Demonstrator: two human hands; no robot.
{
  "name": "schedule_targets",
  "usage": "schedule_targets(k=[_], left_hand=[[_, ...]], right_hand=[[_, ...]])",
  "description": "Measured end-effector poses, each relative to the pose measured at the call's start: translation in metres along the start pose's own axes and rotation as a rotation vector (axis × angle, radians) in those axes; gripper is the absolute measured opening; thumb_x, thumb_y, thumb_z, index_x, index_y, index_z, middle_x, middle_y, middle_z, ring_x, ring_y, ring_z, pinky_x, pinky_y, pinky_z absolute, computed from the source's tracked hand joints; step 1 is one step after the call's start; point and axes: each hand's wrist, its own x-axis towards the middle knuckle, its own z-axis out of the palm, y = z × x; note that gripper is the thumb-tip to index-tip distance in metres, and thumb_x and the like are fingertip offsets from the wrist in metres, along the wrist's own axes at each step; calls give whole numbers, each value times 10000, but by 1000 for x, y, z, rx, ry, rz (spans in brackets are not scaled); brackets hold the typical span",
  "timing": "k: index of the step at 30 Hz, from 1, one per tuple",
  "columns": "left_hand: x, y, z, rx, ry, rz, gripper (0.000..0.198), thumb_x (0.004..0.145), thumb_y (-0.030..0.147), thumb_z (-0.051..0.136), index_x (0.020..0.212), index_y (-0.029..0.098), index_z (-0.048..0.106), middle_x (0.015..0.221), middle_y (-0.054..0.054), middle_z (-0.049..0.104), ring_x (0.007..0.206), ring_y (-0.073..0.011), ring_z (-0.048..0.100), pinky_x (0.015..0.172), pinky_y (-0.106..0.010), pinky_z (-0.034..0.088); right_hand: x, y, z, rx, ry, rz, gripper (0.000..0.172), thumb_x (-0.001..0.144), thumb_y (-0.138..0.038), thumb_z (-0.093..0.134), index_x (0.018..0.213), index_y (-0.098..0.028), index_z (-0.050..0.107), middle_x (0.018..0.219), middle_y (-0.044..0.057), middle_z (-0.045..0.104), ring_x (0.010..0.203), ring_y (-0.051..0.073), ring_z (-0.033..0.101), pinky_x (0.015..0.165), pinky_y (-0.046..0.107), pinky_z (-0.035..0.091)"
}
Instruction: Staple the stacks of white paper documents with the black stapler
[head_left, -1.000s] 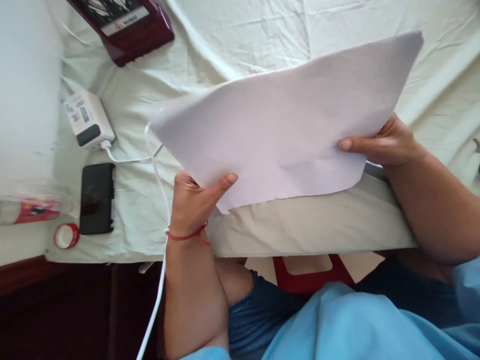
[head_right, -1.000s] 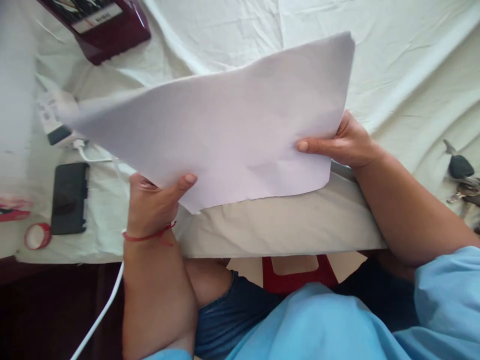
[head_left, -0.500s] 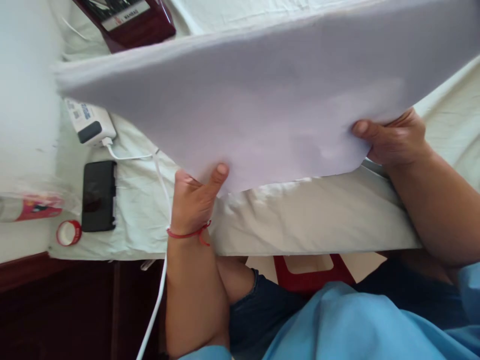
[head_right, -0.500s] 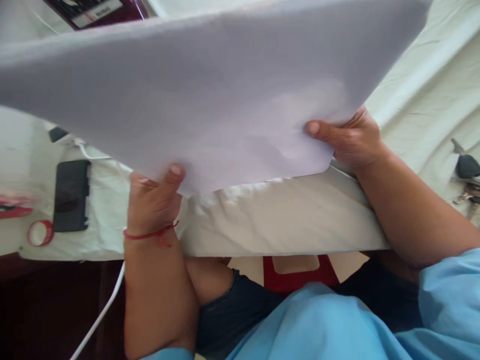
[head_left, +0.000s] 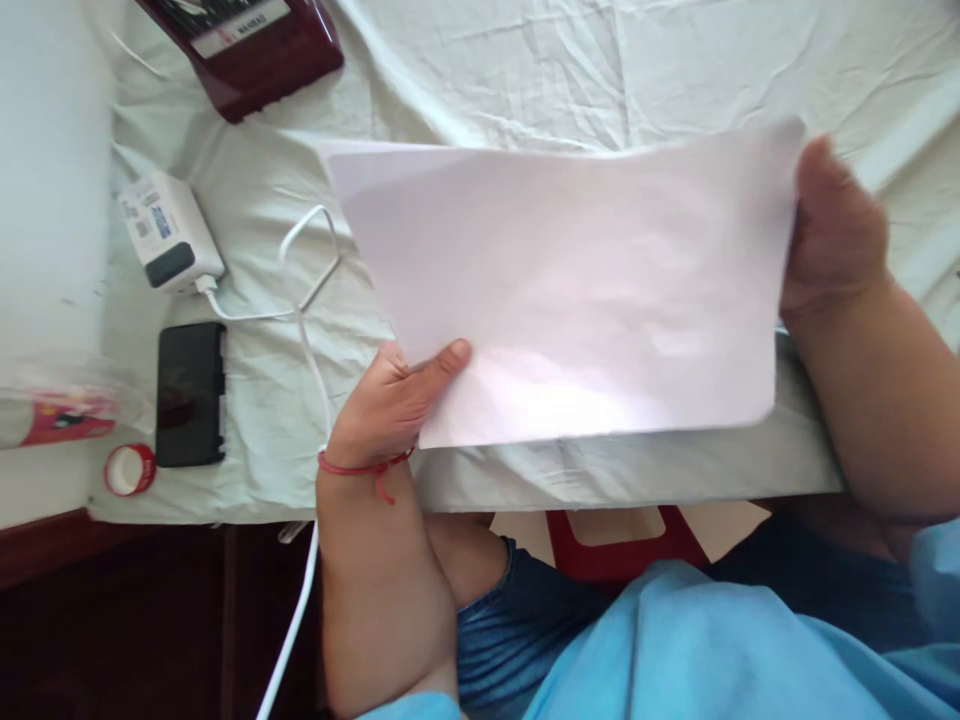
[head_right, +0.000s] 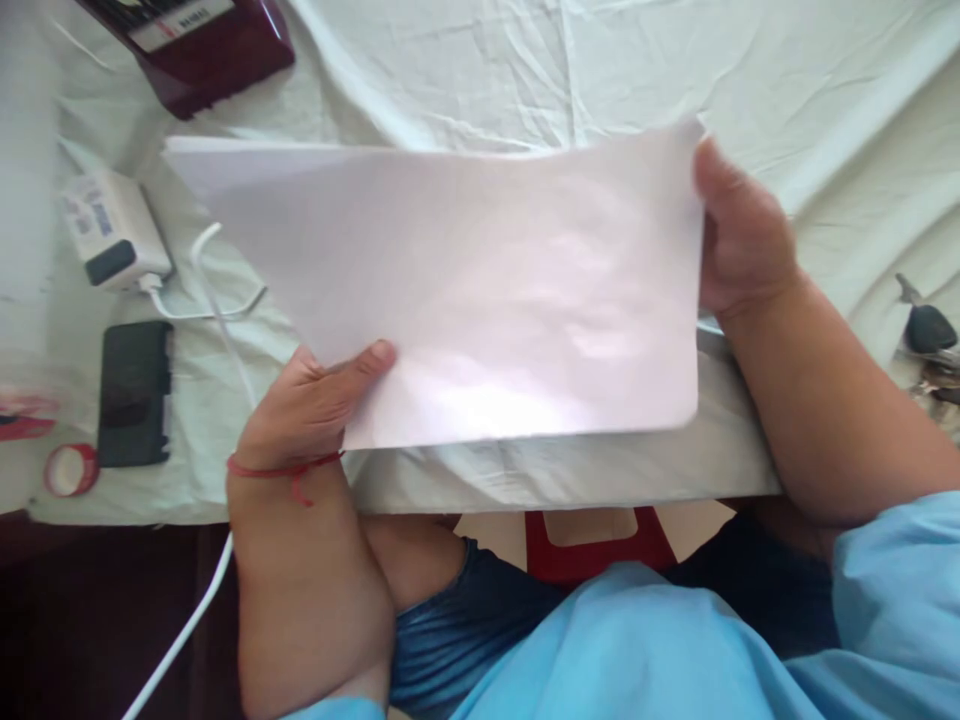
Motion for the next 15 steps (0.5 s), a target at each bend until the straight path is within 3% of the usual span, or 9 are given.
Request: schedule_targets(k=[3,4,7,11,13,15], left_hand=[[-4,12,-4,44,-232,-138,470,834,613,955,987,175,884,855,-117,840,810,-320,850,664,-373,730],[-4,16,-4,74,-324,-195,484,835,629,948,959,166,882,857,-123,843,792,-311,842,625,-348,710],[-1,26,-1,208,-548,-353,477,875,635,912,928,162,871,959,-99,870,825,-244,815,668,-264,665],[5,28,13,315,-670,-363,447,923,613,845,906,166,856,890,-46,847,747,-178,730,613,-209,556],[7,26,19,332,-699,-333,420,946,587,810,876,174,835,844,-33,827,707,-167,691,584,-215,519],[9,25,24,365,-717,-294,407,976,560,762,836,181,808,810,-27,808,689,-164,666,572,-224,502]], right_hand=[[5,-11,-20,-48,-149,79,792,778,-876,769,1352,-332,793,1159,26,862,1158,278,819,995,513,621],[5,-13,-26,-85,-240,145,826,743,-899,785,1323,-312,805,1147,44,863,1157,280,820,1009,515,614],[6,-12,-37,-141,-476,234,803,796,-833,840,1352,-254,824,1269,124,838,1194,264,816,1063,411,635],[4,-8,-36,-282,-740,301,700,837,-617,937,1423,-257,807,1308,103,829,1130,194,821,942,237,656],[2,-7,-29,-361,-779,358,679,853,-560,938,1443,-257,792,1259,85,838,1028,174,825,834,208,657],[-2,-4,-20,-408,-739,366,596,899,-564,895,1389,-235,810,1160,69,844,884,140,802,737,194,641]])
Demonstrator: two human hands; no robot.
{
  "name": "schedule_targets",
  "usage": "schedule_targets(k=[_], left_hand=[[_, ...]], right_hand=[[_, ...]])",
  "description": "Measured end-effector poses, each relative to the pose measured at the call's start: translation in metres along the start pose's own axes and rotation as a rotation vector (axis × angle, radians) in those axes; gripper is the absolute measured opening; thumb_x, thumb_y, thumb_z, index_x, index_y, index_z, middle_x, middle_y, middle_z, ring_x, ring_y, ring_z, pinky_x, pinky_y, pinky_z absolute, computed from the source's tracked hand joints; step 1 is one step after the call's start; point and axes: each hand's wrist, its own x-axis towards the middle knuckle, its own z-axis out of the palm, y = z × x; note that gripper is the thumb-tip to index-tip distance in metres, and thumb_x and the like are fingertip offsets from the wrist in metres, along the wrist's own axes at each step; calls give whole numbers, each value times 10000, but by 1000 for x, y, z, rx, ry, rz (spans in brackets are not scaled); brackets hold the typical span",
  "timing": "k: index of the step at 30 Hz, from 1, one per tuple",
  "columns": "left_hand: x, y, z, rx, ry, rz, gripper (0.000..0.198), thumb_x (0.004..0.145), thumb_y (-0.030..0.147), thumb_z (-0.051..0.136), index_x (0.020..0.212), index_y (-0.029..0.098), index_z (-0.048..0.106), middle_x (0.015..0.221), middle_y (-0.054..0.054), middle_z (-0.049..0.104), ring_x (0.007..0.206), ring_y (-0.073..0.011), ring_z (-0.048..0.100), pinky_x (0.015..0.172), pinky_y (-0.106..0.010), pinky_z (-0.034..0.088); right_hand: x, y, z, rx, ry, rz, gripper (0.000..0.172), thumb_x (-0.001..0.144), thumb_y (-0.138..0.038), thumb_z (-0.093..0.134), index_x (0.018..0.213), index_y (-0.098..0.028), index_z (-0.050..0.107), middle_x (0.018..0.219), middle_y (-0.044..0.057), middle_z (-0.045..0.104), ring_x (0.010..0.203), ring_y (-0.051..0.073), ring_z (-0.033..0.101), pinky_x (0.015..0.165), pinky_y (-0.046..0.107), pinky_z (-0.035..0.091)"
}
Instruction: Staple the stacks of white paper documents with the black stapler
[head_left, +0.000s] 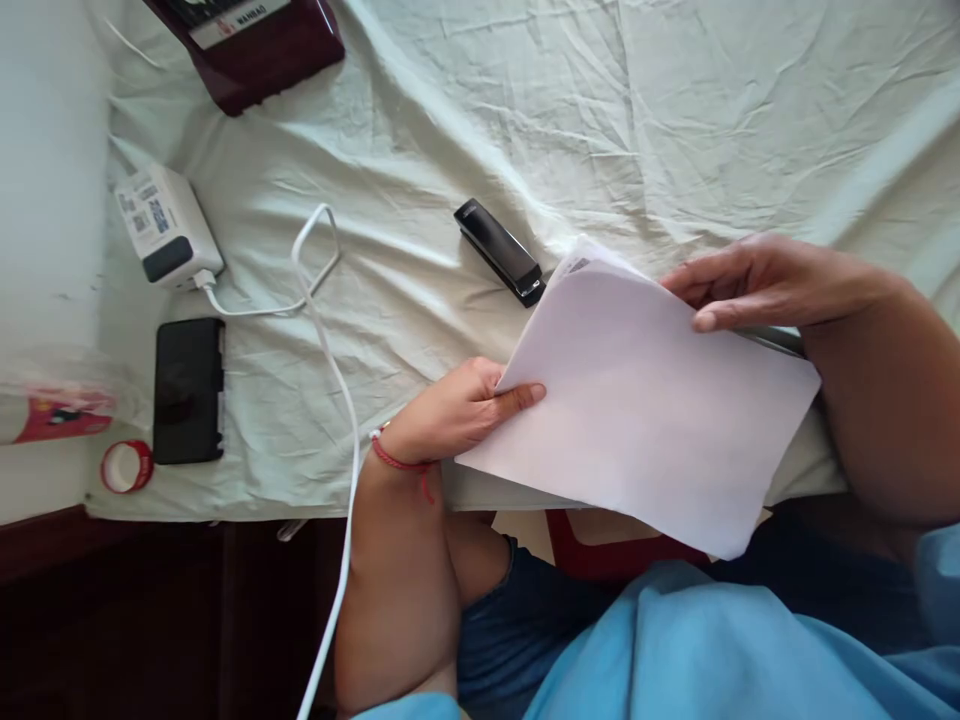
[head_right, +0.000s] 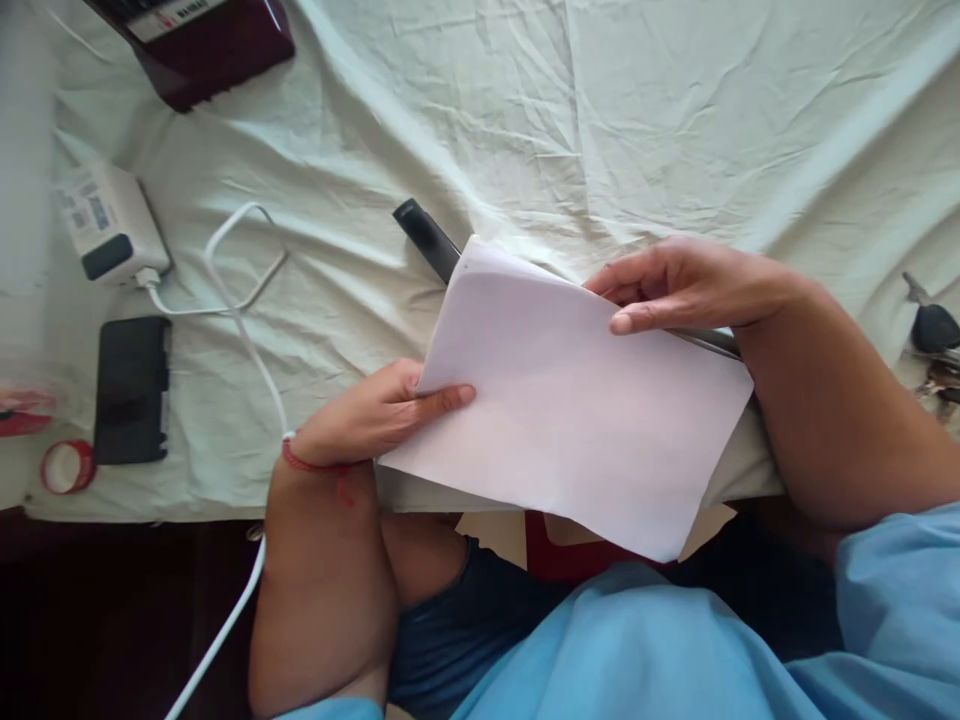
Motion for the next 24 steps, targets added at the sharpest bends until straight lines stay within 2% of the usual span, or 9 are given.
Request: schedule_targets(k=[4,7,9,11,13,15,20,24], left_hand=[[4,2,2,77,13,36,419,1018,536,680,831,181,800,817,-40,796,706,-173,660,574,-237,493],[5,2,2,-19,51,-10,375,964,535,753,878,174,806,856,-45,811,718,-175,677,597,-243,512],[6,0,1,-134,143,-24,335,896,500,828,940,170,796,907,-45,825,764,-183,709,647,-250,544],[9,-3,0,-192,301,3,324,852,444,858,996,164,778,900,-36,817,779,-178,722,669,-245,543],[13,-6,1,-174,478,21,290,844,376,838,1018,158,758,779,-4,767,677,-149,682,612,-232,486],[19,-7,3,-139,602,4,253,849,306,803,1044,160,737,666,35,708,549,-131,628,555,-240,436],[28,-4,10,-62,759,24,238,884,222,760,1112,192,700,587,87,654,448,-132,610,551,-273,429],[31,-7,11,5,880,54,304,884,157,751,1182,195,698,648,81,691,463,-128,582,573,-296,437]], right_hand=[[10,-6,21,3,183,10,483,866,-617,903,1088,-192,847,885,34,791,689,116,714,555,188,549],[14,-10,29,4,284,58,436,804,-585,960,961,-204,817,809,24,751,645,120,677,515,212,511],[13,-11,27,-9,344,120,407,830,-571,945,965,-212,811,827,38,759,645,124,669,514,226,499],[10,-11,21,-44,404,200,385,878,-564,903,990,-208,812,847,57,769,632,123,652,502,231,472],[7,-10,13,-98,440,276,358,923,-534,854,1018,-190,815,857,75,775,609,124,629,482,237,436],[4,-9,6,-132,458,323,329,940,-485,820,1019,-166,812,843,89,770,598,134,621,471,245,418],[2,-7,-2,-68,529,377,325,894,-461,848,1025,-166,813,864,98,785,628,161,682,507,239,472],[3,-9,-4,-24,603,429,298,871,-419,872,1034,-173,833,953,118,810,643,173,708,486,233,479]])
